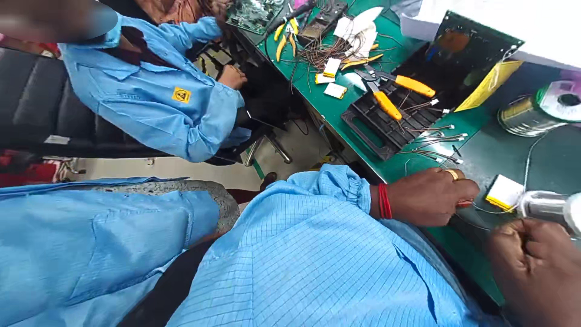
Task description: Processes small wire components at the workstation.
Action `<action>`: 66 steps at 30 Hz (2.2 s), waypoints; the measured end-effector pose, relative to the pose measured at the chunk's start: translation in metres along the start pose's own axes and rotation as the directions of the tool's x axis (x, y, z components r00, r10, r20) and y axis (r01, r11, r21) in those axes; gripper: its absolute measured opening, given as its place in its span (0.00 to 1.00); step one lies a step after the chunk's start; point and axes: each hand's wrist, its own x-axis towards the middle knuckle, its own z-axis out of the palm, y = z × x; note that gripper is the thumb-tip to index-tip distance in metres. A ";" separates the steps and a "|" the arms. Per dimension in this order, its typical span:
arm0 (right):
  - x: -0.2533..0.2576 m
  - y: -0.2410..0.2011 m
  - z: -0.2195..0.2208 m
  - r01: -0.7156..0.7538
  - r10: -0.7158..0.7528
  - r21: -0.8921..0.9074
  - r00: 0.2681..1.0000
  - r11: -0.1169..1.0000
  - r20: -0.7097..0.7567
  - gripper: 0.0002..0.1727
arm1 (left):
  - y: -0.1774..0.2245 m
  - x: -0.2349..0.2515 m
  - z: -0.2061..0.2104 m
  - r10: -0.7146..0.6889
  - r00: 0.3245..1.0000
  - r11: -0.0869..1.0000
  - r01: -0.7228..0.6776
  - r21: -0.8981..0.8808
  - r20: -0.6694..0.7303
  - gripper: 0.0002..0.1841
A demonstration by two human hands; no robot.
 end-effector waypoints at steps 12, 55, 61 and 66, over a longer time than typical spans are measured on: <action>-0.060 0.021 -0.012 -0.083 0.175 0.666 0.982 0.741 -0.072 0.09 | 0.036 0.000 0.038 -0.088 0.960 0.760 0.237 -0.606 0.266 0.10; -0.078 0.023 -0.016 -0.074 0.352 0.853 0.926 0.517 -0.134 0.09 | 0.038 0.009 0.067 0.091 0.994 0.822 -0.113 -0.559 -0.068 0.03; -0.082 0.027 -0.017 -0.076 0.377 0.927 0.923 0.367 -0.074 0.14 | 0.037 0.010 0.066 0.106 0.994 0.852 -0.107 -0.513 -0.032 0.04; -0.084 0.028 -0.019 -0.105 0.398 0.910 0.915 0.402 -0.070 0.10 | 0.036 0.011 0.067 0.171 0.985 0.891 -0.170 -0.421 -0.036 0.03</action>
